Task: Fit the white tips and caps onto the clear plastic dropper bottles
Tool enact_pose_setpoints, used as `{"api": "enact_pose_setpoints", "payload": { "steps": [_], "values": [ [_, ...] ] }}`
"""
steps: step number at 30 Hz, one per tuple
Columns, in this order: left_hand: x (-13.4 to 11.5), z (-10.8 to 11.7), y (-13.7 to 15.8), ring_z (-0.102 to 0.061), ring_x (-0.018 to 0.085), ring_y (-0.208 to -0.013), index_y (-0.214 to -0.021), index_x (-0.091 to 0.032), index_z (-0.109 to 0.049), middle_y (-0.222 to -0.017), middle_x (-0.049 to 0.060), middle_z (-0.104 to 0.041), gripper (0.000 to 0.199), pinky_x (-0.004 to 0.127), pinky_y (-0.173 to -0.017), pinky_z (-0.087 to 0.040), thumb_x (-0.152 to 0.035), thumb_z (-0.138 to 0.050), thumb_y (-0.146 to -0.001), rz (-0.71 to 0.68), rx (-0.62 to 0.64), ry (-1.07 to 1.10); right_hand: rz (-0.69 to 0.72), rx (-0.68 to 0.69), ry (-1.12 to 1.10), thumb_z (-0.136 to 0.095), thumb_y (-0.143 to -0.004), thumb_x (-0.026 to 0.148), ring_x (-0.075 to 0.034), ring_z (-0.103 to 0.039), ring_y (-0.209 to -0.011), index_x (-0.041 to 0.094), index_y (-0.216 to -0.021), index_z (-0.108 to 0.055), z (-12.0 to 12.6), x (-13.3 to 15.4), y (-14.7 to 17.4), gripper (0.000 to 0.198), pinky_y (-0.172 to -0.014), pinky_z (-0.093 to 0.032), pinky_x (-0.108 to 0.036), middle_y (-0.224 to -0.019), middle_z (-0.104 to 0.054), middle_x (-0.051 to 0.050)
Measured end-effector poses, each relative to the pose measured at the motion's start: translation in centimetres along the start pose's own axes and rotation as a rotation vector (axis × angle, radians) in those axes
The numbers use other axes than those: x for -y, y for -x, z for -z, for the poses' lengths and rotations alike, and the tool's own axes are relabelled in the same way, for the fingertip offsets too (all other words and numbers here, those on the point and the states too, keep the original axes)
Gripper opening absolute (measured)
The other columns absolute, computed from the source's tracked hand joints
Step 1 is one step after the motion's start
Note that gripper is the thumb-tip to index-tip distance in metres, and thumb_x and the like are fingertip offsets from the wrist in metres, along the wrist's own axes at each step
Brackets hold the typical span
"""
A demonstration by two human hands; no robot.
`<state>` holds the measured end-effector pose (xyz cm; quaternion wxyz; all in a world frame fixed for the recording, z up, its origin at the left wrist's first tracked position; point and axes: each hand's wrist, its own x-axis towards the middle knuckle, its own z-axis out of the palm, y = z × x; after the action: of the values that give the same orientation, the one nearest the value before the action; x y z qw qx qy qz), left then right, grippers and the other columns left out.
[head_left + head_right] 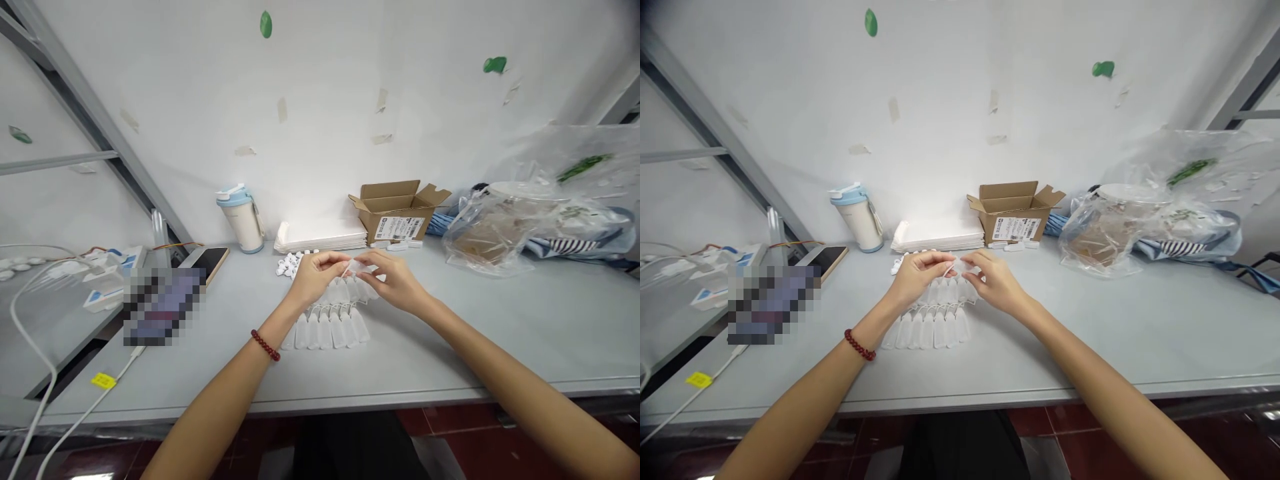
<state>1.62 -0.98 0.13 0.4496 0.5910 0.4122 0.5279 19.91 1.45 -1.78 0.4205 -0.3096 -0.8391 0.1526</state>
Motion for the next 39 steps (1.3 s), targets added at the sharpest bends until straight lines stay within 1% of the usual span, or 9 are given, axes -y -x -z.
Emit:
{"api": "enact_pose_setpoints", "payload": {
  "steps": [6, 10, 14, 20, 26, 29, 32, 34, 39],
  "values": [
    [0.3, -0.2, 0.0, -0.064, 0.014, -0.062, -0.081, -0.014, -0.069, -0.072, 0.003, -0.069, 0.016, 0.027, -0.063, -0.052, -0.026, -0.066, -0.071, -0.037, -0.012, -0.043, -0.017, 0.011, -0.03, -0.053, -0.084, 0.024, -0.018, -0.06, -0.082, 0.019, -0.099, -0.061, -0.9, 0.3, 0.3, 0.017, -0.06, -0.057, -0.029, -0.089, -0.062, -0.008],
    [0.2, -0.2, 0.1, -0.061, 0.012, -0.058, -0.079, -0.014, -0.069, -0.068, 0.002, -0.067, 0.015, 0.025, -0.059, -0.05, -0.026, -0.066, -0.071, -0.048, -0.042, -0.078, 0.005, 0.009, -0.032, -0.052, -0.085, 0.022, -0.018, -0.06, -0.081, 0.017, -0.102, -0.06, -1.4, 0.4, 0.4, 0.019, -0.061, -0.057, -0.03, -0.09, -0.062, -0.009],
    [0.0, -0.2, 0.0, -0.059, 0.011, -0.057, -0.079, -0.014, -0.07, -0.066, 0.002, -0.065, 0.02, 0.026, -0.058, -0.051, -0.031, -0.069, -0.07, -0.004, -0.039, -0.042, 0.015, -0.006, -0.017, -0.052, -0.086, 0.022, -0.018, -0.06, -0.08, 0.02, -0.103, -0.059, -1.5, 0.6, 0.4, 0.02, -0.063, -0.056, -0.031, -0.092, -0.062, -0.008],
    [0.1, 0.2, -0.2, -0.056, 0.011, -0.064, -0.079, -0.013, -0.069, -0.07, 0.002, -0.061, 0.024, 0.024, -0.057, -0.051, -0.036, -0.068, -0.071, 0.113, 0.005, 0.038, 0.016, -0.011, -0.045, -0.052, -0.086, 0.025, -0.018, -0.061, -0.081, 0.02, -0.105, -0.059, -1.6, 0.9, 0.5, 0.021, -0.062, -0.056, -0.03, -0.091, -0.063, -0.008],
    [0.2, 0.1, -0.1, -0.057, 0.011, -0.061, -0.083, -0.013, -0.065, -0.065, 0.0, -0.058, 0.022, 0.024, -0.056, -0.05, -0.032, -0.068, -0.071, 0.163, -0.037, 0.071, -0.032, -0.035, -0.076, -0.053, -0.085, 0.025, -0.02, -0.063, -0.087, 0.02, -0.11, -0.057, -1.7, 1.0, 0.5, 0.026, -0.066, -0.057, -0.032, -0.095, -0.065, -0.009],
    [0.3, 0.1, -0.1, -0.057, 0.011, -0.059, -0.082, -0.014, -0.062, -0.061, -0.001, -0.057, 0.022, 0.023, -0.054, -0.049, -0.032, -0.069, -0.07, 0.135, -0.05, 0.069, -0.046, -0.033, -0.083, -0.053, -0.085, 0.025, -0.021, -0.063, -0.092, 0.023, -0.116, -0.054, -1.7, 1.2, 0.5, 0.031, -0.068, -0.058, -0.033, -0.099, -0.065, -0.009],
    [0.4, 0.1, -0.2, -0.057, 0.01, -0.057, -0.079, -0.014, -0.063, -0.062, 0.0, -0.058, 0.023, 0.022, -0.053, -0.049, -0.034, -0.068, -0.071, 0.1, -0.036, 0.04, -0.048, -0.027, -0.091, -0.051, -0.086, 0.024, -0.02, -0.062, -0.094, 0.025, -0.12, -0.052, -1.6, 1.4, 0.5, 0.034, -0.069, -0.058, -0.034, -0.102, -0.065, -0.008],
    [0.6, 0.1, -0.2, -0.058, 0.011, -0.057, -0.078, -0.013, -0.064, -0.063, 0.001, -0.059, 0.024, 0.022, -0.052, -0.049, -0.036, -0.065, -0.073, 0.061, -0.032, -0.009, -0.052, -0.036, -0.098, -0.051, -0.086, 0.025, -0.02, -0.062, -0.093, 0.025, -0.119, -0.053, -1.7, 1.4, 0.5, 0.033, -0.069, -0.058, -0.033, -0.103, -0.065, -0.008],
    [0.8, 0.0, -0.1, -0.061, 0.013, -0.062, -0.08, -0.014, -0.065, -0.069, 0.003, -0.063, 0.025, 0.022, -0.054, -0.048, -0.038, -0.057, -0.081, -0.096, -0.032, -0.212, -0.103, -0.052, -0.131, -0.052, -0.086, 0.026, -0.019, -0.062, -0.088, 0.023, -0.111, -0.057, -1.6, 1.4, 0.4, 0.026, -0.066, -0.057, -0.031, -0.102, -0.065, -0.007]
  ]
}}
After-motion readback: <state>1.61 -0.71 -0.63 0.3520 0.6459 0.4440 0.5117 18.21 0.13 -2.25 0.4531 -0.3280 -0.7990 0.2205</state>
